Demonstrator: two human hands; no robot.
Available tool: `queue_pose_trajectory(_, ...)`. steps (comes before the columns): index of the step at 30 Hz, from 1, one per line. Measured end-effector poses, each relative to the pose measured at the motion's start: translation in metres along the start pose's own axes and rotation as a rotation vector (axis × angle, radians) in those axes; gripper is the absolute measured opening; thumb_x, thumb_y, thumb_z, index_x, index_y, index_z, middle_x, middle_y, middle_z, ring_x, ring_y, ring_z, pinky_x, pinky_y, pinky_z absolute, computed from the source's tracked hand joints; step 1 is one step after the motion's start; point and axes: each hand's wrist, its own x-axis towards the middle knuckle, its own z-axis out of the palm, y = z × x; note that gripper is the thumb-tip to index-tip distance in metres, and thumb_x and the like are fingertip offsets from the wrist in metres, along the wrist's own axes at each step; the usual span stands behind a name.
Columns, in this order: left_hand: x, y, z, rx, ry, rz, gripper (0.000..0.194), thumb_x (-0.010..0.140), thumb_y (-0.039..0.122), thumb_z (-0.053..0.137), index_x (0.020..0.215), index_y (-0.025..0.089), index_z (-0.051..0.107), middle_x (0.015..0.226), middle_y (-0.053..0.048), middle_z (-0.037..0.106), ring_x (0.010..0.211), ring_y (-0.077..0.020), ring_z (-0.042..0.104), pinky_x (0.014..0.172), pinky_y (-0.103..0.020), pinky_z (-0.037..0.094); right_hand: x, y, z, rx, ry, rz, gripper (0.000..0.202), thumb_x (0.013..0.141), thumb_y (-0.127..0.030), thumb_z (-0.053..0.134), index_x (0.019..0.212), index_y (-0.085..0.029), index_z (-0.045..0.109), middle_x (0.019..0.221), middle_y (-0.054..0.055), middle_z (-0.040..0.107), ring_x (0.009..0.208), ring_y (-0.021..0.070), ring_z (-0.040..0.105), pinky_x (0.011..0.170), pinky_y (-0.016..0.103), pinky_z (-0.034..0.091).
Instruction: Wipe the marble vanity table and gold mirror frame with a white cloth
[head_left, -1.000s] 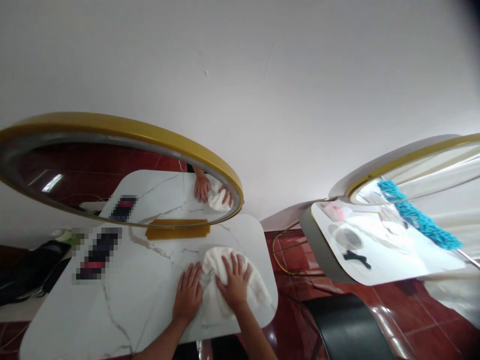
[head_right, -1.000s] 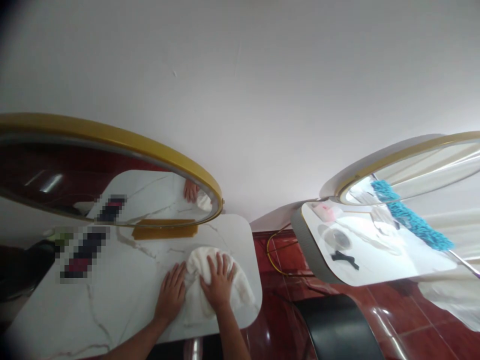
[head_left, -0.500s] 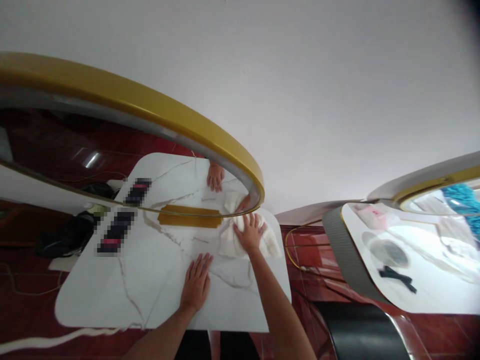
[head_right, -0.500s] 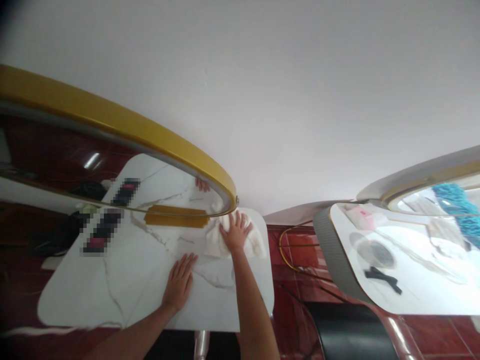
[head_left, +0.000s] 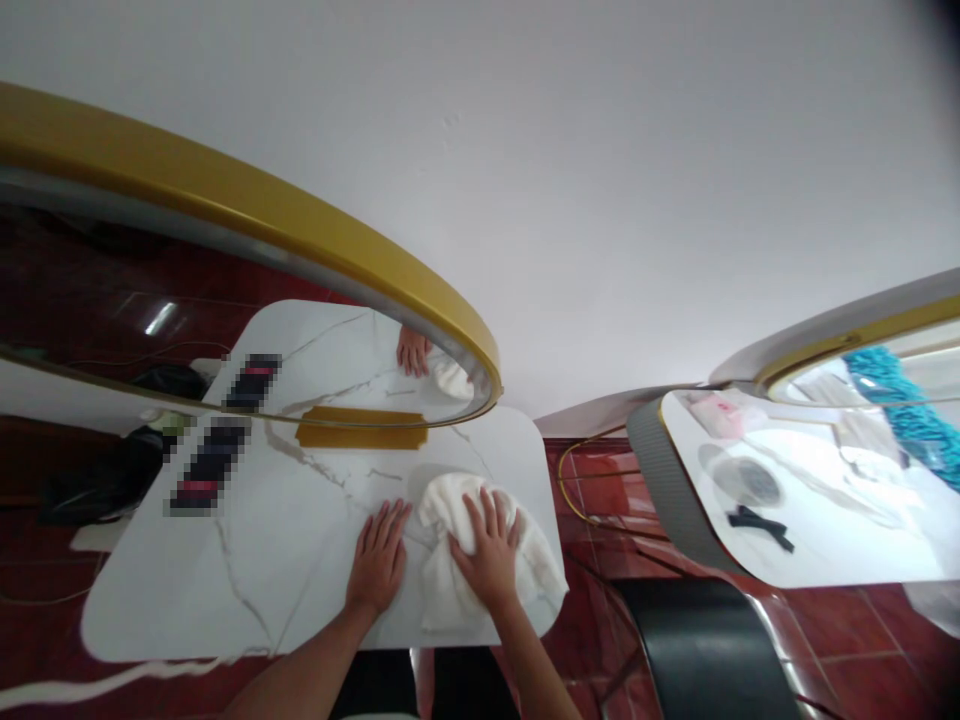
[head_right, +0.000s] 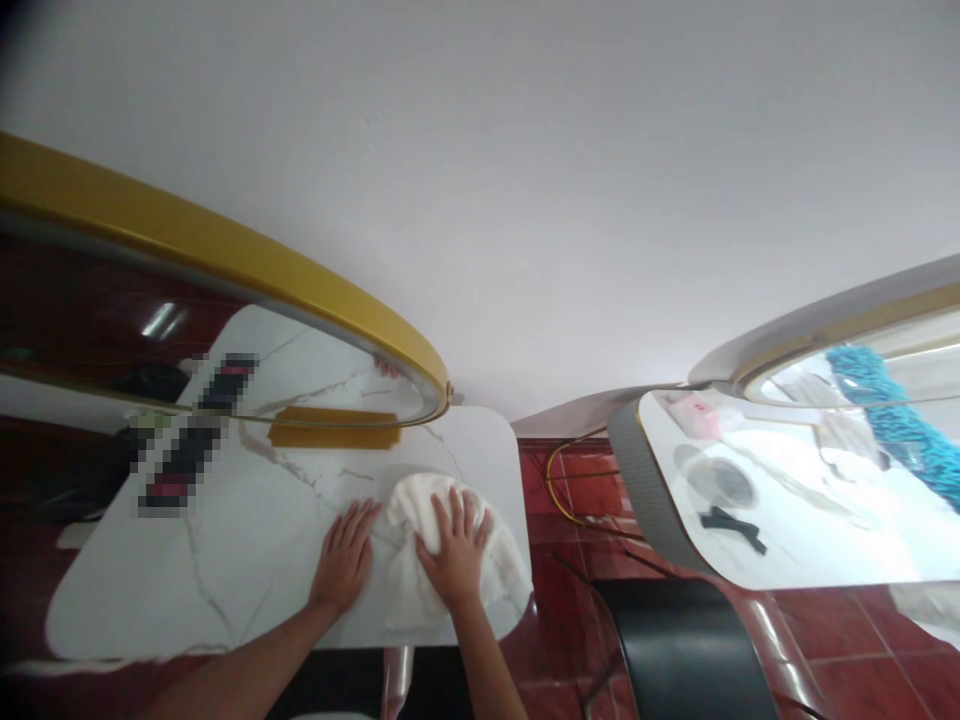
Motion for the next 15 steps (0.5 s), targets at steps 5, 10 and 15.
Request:
queue_pose_trajectory(5, -0.001, -0.001, 0.003, -0.011, 0.01, 0.003, 0.059, 0.084, 0.017, 0.035, 0.143, 0.023, 0.026, 0.146, -0.001, 0.032, 0.138, -0.0214, 0.019, 0.112, -0.045, 0.016, -0.036, 0.013, 0.0, 0.002, -0.023, -0.004, 0.063, 0.084, -0.056, 0.046, 0.141, -0.037, 0.026, 0.15, 0.001, 0.022, 0.137, 0.0319, 0.013, 0.107, 0.059, 0.008)
queue_pose_trajectory(10, 0.0, 0.0, 0.004, -0.013, 0.014, 0.005, 0.06, 0.085, 0.016, 0.035, 0.143, 0.023, 0.024, 0.146, -0.001, 0.033, 0.138, -0.0217, 0.019, 0.112, -0.045, 0.016, -0.012, 0.024, -0.004, -0.006, 0.008, 0.029, 0.062, 0.084, -0.056, 0.045, 0.14, -0.036, 0.028, 0.15, 0.002, 0.022, 0.137, 0.031, 0.012, 0.107, 0.058, 0.008)
queue_pose_trajectory(15, -0.001, -0.001, 0.004, -0.038, 0.018, -0.005, 0.058, 0.086, 0.016, 0.033, 0.143, 0.024, 0.026, 0.145, -0.001, 0.035, 0.137, -0.0213, 0.021, 0.112, -0.045, 0.017, 0.019, 0.025, -0.005, -0.011, 0.047, 0.069, 0.062, 0.085, -0.056, 0.044, 0.14, -0.034, 0.029, 0.149, 0.003, 0.023, 0.137, 0.0307, 0.013, 0.106, 0.059, 0.008)
